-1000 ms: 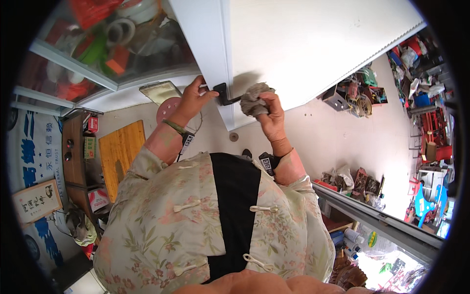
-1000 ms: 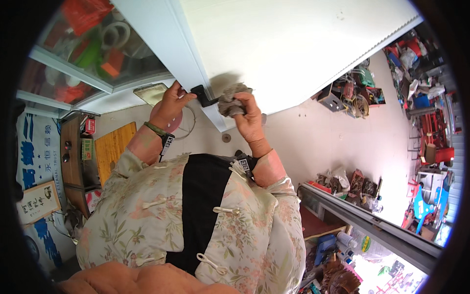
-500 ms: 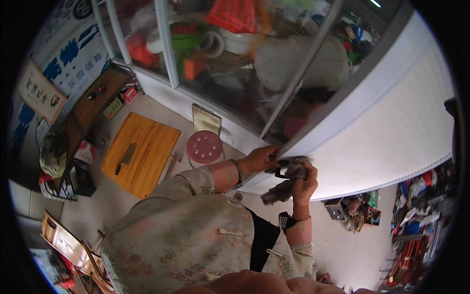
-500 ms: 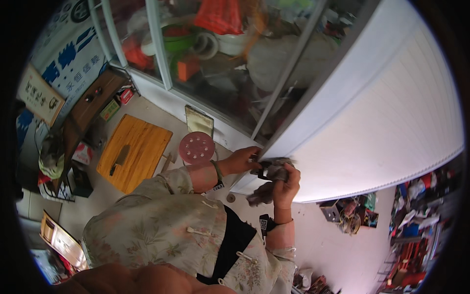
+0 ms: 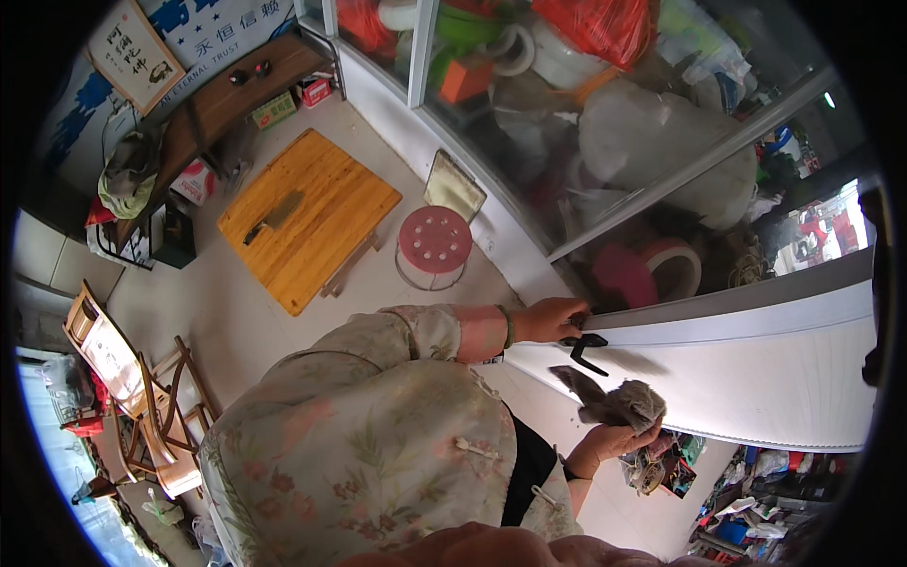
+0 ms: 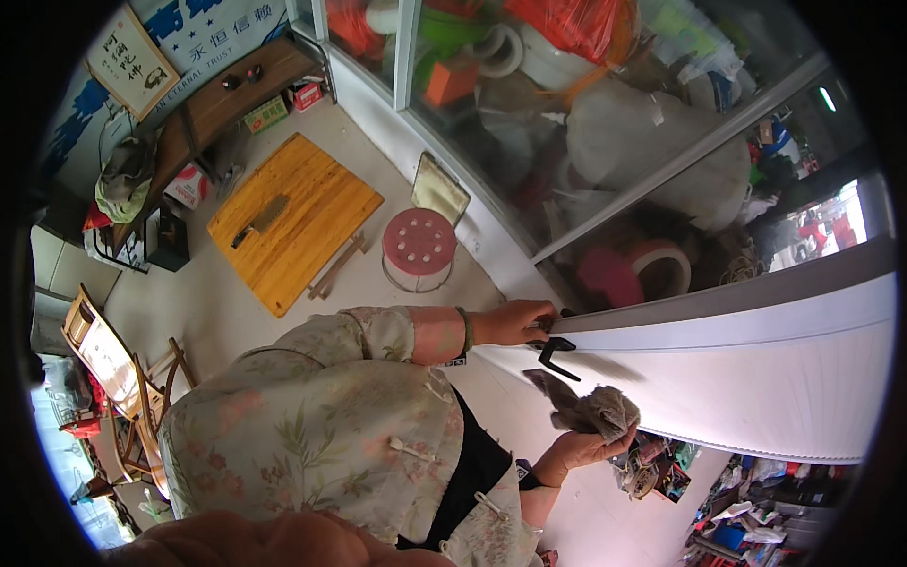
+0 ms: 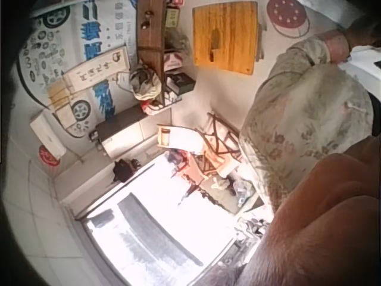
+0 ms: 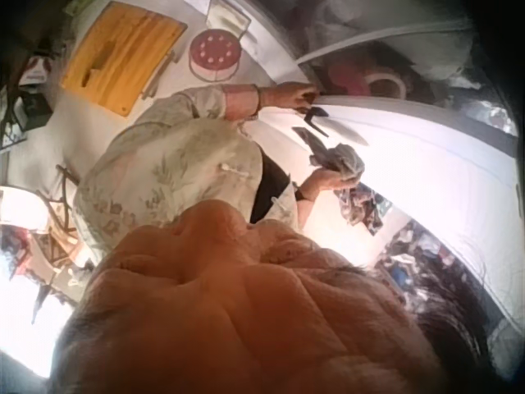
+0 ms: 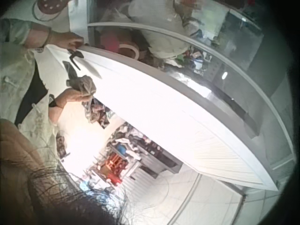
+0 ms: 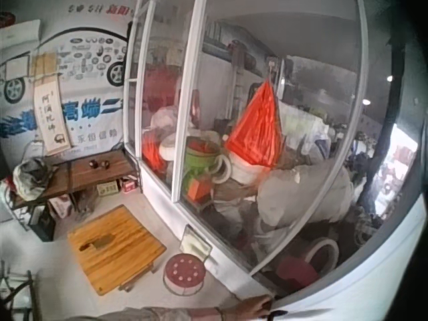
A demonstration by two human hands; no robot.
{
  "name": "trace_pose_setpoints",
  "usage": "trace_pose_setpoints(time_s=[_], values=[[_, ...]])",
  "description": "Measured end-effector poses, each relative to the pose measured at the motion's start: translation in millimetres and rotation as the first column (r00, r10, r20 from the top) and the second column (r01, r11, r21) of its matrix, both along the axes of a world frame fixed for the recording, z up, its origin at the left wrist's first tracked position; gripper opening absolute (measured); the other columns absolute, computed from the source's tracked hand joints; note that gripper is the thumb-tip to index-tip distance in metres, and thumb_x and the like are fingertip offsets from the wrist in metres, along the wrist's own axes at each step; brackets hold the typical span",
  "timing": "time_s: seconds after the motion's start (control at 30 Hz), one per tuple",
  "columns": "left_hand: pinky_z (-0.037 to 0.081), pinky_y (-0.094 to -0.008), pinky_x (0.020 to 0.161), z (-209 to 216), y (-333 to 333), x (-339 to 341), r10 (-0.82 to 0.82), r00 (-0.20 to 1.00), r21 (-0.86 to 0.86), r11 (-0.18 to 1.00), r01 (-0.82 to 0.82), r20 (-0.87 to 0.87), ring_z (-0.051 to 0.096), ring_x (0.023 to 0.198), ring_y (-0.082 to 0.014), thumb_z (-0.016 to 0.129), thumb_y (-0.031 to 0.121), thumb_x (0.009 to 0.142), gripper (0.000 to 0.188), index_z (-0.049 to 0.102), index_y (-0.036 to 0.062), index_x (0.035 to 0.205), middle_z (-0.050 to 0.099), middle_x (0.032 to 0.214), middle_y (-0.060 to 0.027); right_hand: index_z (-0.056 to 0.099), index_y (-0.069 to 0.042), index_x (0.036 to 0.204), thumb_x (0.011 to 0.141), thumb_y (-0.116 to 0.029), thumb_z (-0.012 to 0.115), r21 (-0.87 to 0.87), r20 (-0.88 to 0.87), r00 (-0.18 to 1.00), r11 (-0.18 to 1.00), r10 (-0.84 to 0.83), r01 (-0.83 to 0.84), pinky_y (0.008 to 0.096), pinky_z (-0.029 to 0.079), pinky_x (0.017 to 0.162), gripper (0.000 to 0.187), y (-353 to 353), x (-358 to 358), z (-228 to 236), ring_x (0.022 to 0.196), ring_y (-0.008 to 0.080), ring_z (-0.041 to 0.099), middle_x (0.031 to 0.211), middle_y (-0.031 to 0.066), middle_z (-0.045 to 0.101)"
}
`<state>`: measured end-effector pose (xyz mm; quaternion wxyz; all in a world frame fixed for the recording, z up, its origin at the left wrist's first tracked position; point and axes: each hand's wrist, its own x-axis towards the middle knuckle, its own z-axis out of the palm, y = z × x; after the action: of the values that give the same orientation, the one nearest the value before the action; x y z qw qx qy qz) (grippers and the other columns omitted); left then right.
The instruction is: The person wipes various surfaces in a cluttered room using a cloth, including a cabinet door, a glass display case, and a wooden sculpture. They then go outside to rinse the cloth in a basin of water and return to continue wiping.
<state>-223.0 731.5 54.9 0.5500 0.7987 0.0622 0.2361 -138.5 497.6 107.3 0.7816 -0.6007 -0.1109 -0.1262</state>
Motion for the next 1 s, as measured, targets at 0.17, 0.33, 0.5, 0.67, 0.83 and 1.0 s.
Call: trace_pose_setpoints(time_s=[0.17,0.33,0.5,0.67,0.83,1.0], values=[[0.048,-0.0370,0.087,-18.7,1.6,12.2,-0.043,0.999,-0.170,0.984,0.048,0.031,0.061,0.100,-0.0287,0.069,0.016,0.084,0.035,0.055,0.0034,0.115,0.063,0.105,-0.0135,0.043,-0.004,0.133,0.096,-0.020,0.052,-0.227,0.549,0.817,0.972,0.175,-0.056,0.0436,0.048,0.097,0.041,29.5,-15.1,5.4,0.112,0.0319,0.055,0.130,0.0182,0.047],[0.046,-0.0339,0.093,-45.3,14.2,25.7,-0.032,0.993,-0.152,0.987,0.049,0.111,0.060,0.102,-0.0201,0.054,0.027,0.094,0.035,0.056,0.0052,0.121,0.063,0.113,-0.0096,0.063,-0.004,0.115,0.077,-0.007,0.067,-0.788,0.613,0.513,0.513,0.601,0.340,0.0507,0.040,0.099,0.038,83.1,-18.1,-22.5,0.108,0.0382,0.057,0.113,0.0168,0.062],[0.043,-0.0336,0.095,-36.1,16.7,26.7,-0.075,0.990,-0.553,0.823,0.131,0.123,0.058,0.108,-0.0216,0.040,0.031,0.099,0.038,0.059,0.0049,0.119,0.064,0.116,-0.0104,0.062,-0.008,0.116,0.083,-0.010,0.058,-0.852,0.521,0.459,0.407,0.719,0.329,0.0474,0.039,0.098,0.034,94.3,-24.8,-48.8,0.110,0.0324,0.056,0.115,0.0100,0.062],[0.042,-0.0347,0.096,-14.0,16.9,21.5,-0.041,0.999,-0.480,0.877,0.026,-0.022,0.059,0.108,-0.0265,0.050,0.042,0.093,0.043,0.064,0.0058,0.113,0.065,0.112,-0.0141,0.056,-0.007,0.125,0.085,-0.010,0.053,-0.948,0.309,0.463,0.230,0.831,0.220,0.0472,0.034,0.103,0.040,98.1,-25.4,-60.5,0.121,0.0328,0.050,0.123,0.0122,0.059],[0.043,-0.0397,0.093,0.2,17.1,13.2,0.088,0.994,-0.009,0.996,-0.089,-0.067,0.062,0.103,-0.0285,0.059,0.045,0.086,0.046,0.064,0.0091,0.114,0.067,0.107,-0.0121,0.056,-0.004,0.123,0.084,-0.006,0.051,-0.923,0.351,0.348,0.260,0.869,0.283,0.0475,0.034,0.103,0.039,107.2,-15.9,-67.8,0.117,0.0345,0.052,0.118,0.0170,0.060],[0.041,-0.0469,0.091,0.4,10.6,12.4,0.133,0.984,0.095,0.988,-0.122,-0.119,0.061,0.104,-0.0294,0.059,0.046,0.087,0.044,0.062,0.0134,0.115,0.066,0.107,-0.0113,0.057,-0.002,0.121,0.082,-0.007,0.054,-0.927,0.309,0.264,0.228,0.914,0.298,0.0469,0.038,0.100,0.039,118.8,-6.7,-104.5,0.112,0.0338,0.056,0.116,0.0190,0.061]])
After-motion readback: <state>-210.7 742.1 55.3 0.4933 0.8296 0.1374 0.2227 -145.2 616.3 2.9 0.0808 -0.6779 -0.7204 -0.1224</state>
